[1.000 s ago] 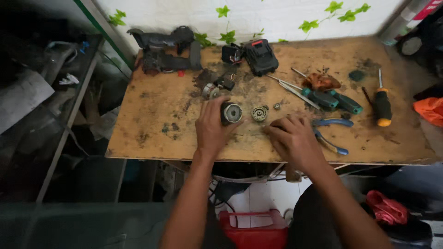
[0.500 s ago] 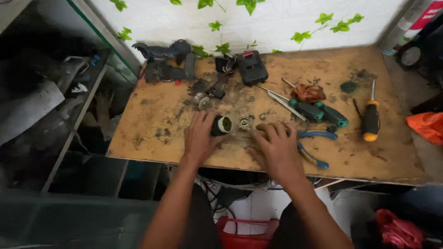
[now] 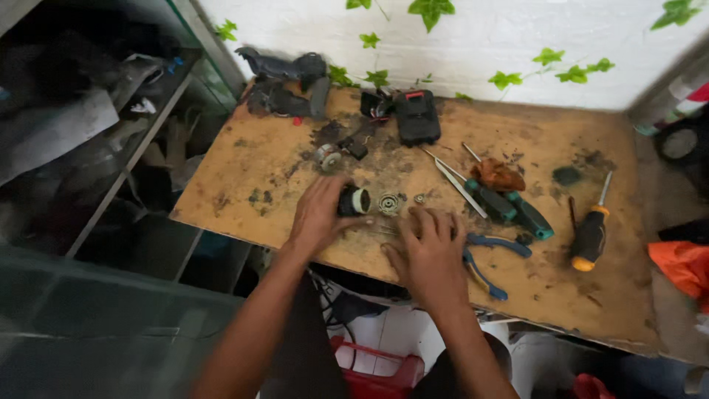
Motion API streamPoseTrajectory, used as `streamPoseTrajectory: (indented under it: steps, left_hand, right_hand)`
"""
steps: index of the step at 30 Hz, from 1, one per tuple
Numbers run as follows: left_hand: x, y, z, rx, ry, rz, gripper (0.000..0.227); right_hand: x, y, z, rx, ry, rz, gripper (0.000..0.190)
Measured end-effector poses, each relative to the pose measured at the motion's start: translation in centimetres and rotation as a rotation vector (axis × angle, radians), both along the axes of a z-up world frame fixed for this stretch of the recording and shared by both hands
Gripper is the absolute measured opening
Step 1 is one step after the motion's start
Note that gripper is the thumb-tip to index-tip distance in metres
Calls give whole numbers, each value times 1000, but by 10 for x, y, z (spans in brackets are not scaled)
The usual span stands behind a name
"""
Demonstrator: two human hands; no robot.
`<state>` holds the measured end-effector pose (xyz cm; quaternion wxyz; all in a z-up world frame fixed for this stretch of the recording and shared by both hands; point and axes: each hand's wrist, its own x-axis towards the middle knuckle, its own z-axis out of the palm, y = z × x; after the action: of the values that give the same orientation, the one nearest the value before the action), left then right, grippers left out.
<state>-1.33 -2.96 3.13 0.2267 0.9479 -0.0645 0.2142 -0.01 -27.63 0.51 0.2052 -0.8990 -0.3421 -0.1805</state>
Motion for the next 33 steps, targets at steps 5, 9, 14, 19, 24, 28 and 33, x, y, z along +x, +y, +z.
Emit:
streamPoseTrajectory:
  steps: [5,9,14,19,24,28,33]
  left_hand:
    - [6,5,-17,9,-35,27,77]
    - [2,1,-6,-17,-47,-15,71]
    - [11,13,-26,93,-50,-6,75]
    - [3,15,-10,-82,24,-97,73]
    - [5,19,-8,-14,-7,-84,83]
    - [4,26,-7,-110,32,-143,87]
    - [6,37,-13,-262,120,-183,72]
  right_hand:
    - [-5,2,7,-43,-22,-45,45]
    - [-10,5,15,-38,16,-80,44]
    - [-4,5,5,-48,7,-120,51]
    - [-4,7,-3,-31,14,-158,57]
    - [-9,11,8,-15,35,-163,54]
    - [-6,12,1,-11,32,-210,60]
    - [-5,13,1,-15,40,-235,58]
